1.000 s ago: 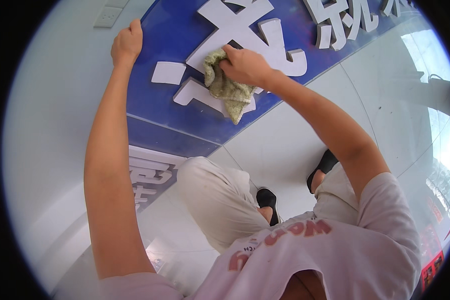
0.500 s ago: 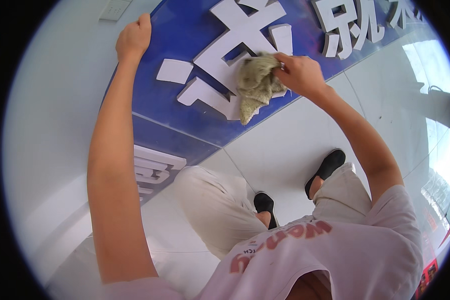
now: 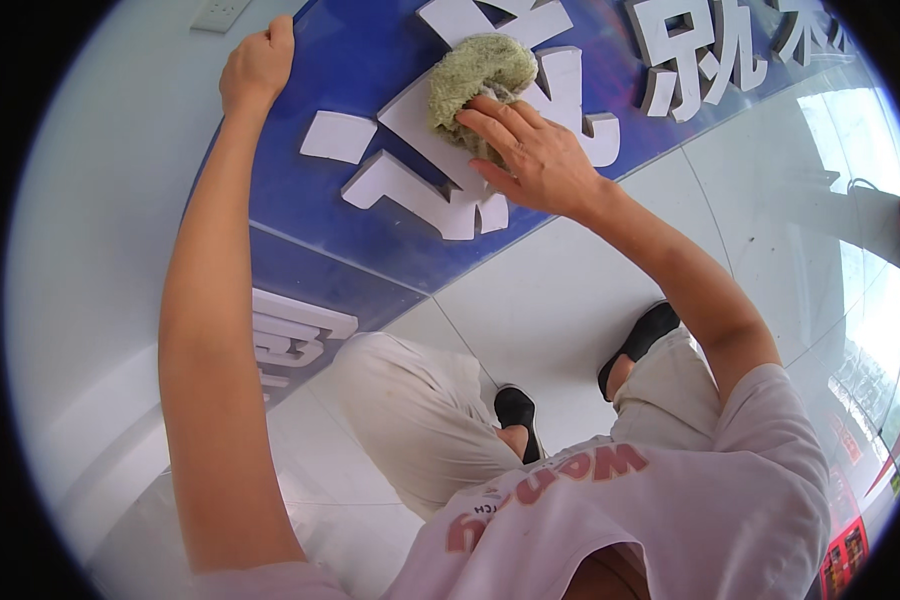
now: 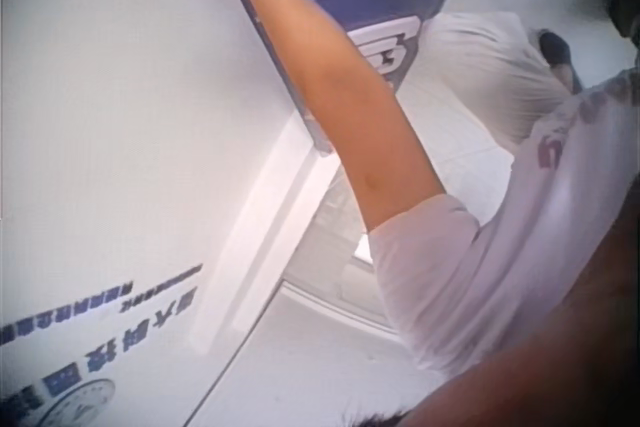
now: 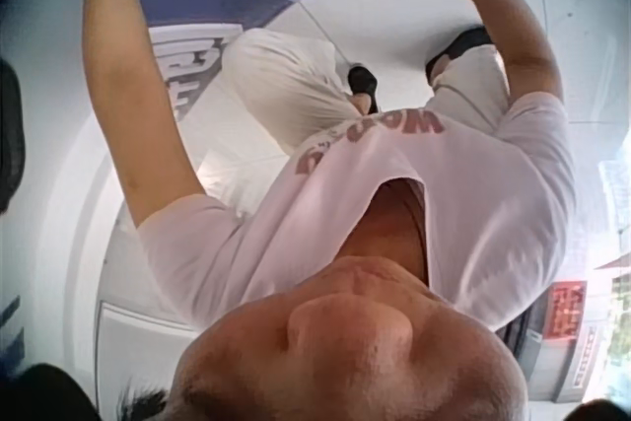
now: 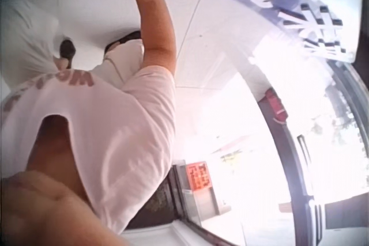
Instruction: The person wipes a large blue wall-mounted sign with white Chinese characters using a cloth. They move along the sign, cleaning individual characters and the surrounding blue surface in a repetitive wiping motion.
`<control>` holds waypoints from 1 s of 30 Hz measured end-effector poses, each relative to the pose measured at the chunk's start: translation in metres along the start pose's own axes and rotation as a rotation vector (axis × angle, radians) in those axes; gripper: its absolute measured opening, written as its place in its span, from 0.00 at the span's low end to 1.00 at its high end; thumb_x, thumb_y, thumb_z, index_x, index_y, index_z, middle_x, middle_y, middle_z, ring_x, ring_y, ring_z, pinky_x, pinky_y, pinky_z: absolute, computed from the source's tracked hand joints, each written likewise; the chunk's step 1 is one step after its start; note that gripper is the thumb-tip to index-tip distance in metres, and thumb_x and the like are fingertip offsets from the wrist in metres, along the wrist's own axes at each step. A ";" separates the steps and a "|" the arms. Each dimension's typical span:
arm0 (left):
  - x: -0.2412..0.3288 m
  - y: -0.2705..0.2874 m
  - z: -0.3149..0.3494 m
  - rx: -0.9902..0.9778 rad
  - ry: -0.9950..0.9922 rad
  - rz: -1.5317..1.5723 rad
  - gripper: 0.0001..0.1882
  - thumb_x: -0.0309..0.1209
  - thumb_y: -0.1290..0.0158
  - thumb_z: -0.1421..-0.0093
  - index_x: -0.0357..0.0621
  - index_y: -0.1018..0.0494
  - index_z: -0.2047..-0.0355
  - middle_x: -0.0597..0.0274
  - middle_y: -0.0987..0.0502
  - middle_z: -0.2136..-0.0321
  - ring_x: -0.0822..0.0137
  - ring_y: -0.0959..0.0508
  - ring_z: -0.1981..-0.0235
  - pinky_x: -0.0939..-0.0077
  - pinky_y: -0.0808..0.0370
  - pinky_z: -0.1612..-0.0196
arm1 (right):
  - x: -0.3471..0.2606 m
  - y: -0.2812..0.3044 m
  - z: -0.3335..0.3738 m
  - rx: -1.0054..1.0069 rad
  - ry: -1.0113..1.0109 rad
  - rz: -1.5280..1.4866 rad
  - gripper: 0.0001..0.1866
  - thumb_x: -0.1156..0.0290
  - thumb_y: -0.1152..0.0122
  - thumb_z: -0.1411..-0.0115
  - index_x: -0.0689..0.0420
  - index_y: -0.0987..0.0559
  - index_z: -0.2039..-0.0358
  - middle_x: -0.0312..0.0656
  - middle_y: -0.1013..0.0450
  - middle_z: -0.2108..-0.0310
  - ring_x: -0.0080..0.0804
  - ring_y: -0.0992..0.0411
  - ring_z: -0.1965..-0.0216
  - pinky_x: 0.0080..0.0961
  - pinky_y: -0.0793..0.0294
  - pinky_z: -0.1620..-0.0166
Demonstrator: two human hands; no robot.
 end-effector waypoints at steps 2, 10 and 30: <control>0.000 0.000 0.002 0.002 -0.010 0.010 0.36 0.56 0.70 0.39 0.38 0.21 0.62 0.41 0.21 0.60 0.40 0.23 0.55 0.56 0.28 0.51 | 0.000 0.000 -0.003 0.028 -0.005 0.012 0.25 0.59 0.35 0.43 0.48 0.28 0.46 0.37 0.33 0.47 0.40 0.32 0.50 0.34 0.23 0.55; -0.011 -0.013 -0.011 0.243 -0.140 0.035 0.32 0.50 0.64 0.35 0.32 0.21 0.71 0.32 0.23 0.67 0.36 0.23 0.60 0.47 0.28 0.53 | 0.002 -0.015 -0.012 0.099 0.166 0.192 0.19 0.59 0.34 0.45 0.50 0.24 0.54 0.36 0.29 0.53 0.35 0.29 0.53 0.32 0.27 0.52; -0.041 -0.021 -0.042 0.053 -0.024 -0.077 0.39 0.59 0.70 0.39 0.37 0.21 0.58 0.38 0.22 0.57 0.39 0.25 0.51 0.57 0.30 0.46 | 0.003 -0.004 -0.040 -0.498 0.005 0.237 0.21 0.70 0.45 0.42 0.51 0.29 0.47 0.44 0.23 0.75 0.43 0.22 0.71 0.37 0.24 0.70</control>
Point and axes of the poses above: each hand's wrist, its own z-axis away from the middle knuckle, its own y-axis out of the back of the hand, x = y × z, the point moved 3 cm from there along -z, towards the middle knuckle
